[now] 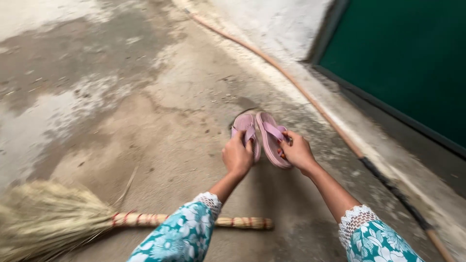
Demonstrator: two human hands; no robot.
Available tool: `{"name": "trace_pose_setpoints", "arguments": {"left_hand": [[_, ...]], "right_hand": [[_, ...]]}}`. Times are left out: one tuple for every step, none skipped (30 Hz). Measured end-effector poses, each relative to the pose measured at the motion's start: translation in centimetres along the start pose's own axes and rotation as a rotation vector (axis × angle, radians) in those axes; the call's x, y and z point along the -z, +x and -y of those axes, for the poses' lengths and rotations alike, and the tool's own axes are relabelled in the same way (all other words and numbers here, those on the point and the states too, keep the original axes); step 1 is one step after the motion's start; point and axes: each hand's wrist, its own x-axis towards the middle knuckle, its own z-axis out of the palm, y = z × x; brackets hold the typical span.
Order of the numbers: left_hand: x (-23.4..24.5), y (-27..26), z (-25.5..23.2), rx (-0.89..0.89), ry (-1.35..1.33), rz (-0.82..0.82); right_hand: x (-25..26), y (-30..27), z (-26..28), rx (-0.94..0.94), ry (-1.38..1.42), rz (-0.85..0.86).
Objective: Repairing a traditional straw broom by re-tying the straw to the handle.
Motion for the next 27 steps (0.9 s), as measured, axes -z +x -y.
{"name": "trace_pose_setpoints", "arguments": {"left_hand": [[-1.4, -0.9, -1.1, -0.015, -0.01, 0.017], [-2.7, -1.8, -2.1, -0.051, -0.011, 0.015], [-4.0, -3.0, -3.0, -0.083, -0.012, 0.017], [-5.3, -4.0, -3.8, -0.095, -0.022, 0.038], [-6.7, -5.1, -4.4, -0.152, -0.018, 0.04], [-8.0, -6.3, -5.0, -0.209, -0.015, 0.042], [-9.2, -7.4, -5.7, -0.219, -0.024, 0.061], [-10.3, -8.6, -6.4, -0.267, -0.013, 0.076], [-11.3, -9.7, -6.9, -0.311, -0.002, 0.091], [-12.1, -10.9, -7.4, -0.317, -0.011, 0.111], [-12.9, -12.0, -7.9, -0.324, 0.0, 0.135], [-13.7, -13.2, -8.4, -0.331, 0.01, 0.16], [-14.4, -14.2, -8.8, -0.337, 0.005, 0.174], [-15.1, -15.1, -9.2, -0.311, 0.002, 0.186], [-15.7, -16.0, -9.5, -0.282, 0.0, 0.195], [-16.1, -16.8, -9.8, -0.284, -0.004, 0.206], [-16.5, -17.5, -9.9, -0.257, 0.006, 0.202], [-16.8, -18.1, -10.1, -0.229, 0.017, 0.198], [-17.0, -18.4, -9.9, -0.226, 0.021, 0.201], [-17.2, -18.7, -9.8, -0.208, 0.047, 0.215], [-17.3, -18.9, -9.6, -0.19, 0.076, 0.227], [-17.7, -18.9, -9.1, -0.186, 0.081, 0.229], [-18.1, -19.0, -8.7, -0.186, 0.09, 0.228], [-18.4, -19.2, -8.2, -0.186, 0.099, 0.228], [-18.5, -19.4, -8.0, -0.179, 0.103, 0.234], [-18.6, -19.6, -7.8, -0.176, 0.108, 0.233], [-18.8, -19.4, -7.8, -0.177, 0.112, 0.227]], "right_hand": [[1.7, -0.7, -0.4, -0.007, -0.002, -0.024], [3.4, -1.5, -0.9, -0.029, -0.087, -0.045], [5.0, -2.5, -1.5, -0.057, -0.173, -0.064], [6.5, -3.1, -2.6, -0.071, -0.175, -0.086], [7.9, -3.8, -4.0, -0.085, -0.244, -0.106], [9.3, -4.5, -5.4, -0.101, -0.312, -0.125], [10.7, -5.4, -6.4, -0.117, -0.314, -0.142], [12.1, -6.2, -7.3, -0.133, -0.345, -0.161], [13.3, -7.1, -8.2, -0.15, -0.377, -0.175], [14.3, -8.0, -8.8, -0.168, -0.38, -0.187], [15.2, -8.9, -9.4, -0.214, -0.387, -0.197], [16.1, -9.7, -9.9, -0.26, -0.393, -0.207], [16.7, -10.4, -10.4, -0.273, -0.393, -0.218], [17.3, -11.0, -10.8, -0.314, -0.414, -0.231], [17.9, -11.6, -11.2, -0.353, -0.437, -0.24], [18.3, -12.1, -11.9, -0.363, -0.438, -0.246], [18.6, -12.3, -12.6, -0.407, -0.443, -0.249], [18.8, -12.6, -13.2, -0.452, -0.448, -0.253], [18.8, -12.8, -13.8, -0.455, -0.447, -0.248], [18.8, -13.0, -14.5, -0.493, -0.454, -0.247], [18.6, -13.0, -15.1, -0.53, -0.461, -0.243], [18.4, -12.9, -15.5, -0.533, -0.459, -0.238], [18.1, -12.9, -16.0, -0.537, -0.463, -0.232], [17.9, -12.9, -16.5, -0.54, -0.467, -0.226], [17.5, -13.1, -16.7, -0.548, -0.468, -0.219], [17.2, -13.2, -17.0, -0.541, -0.46, -0.212], [16.9, -13.0, -17.1, -0.53, -0.451, -0.208]]}}
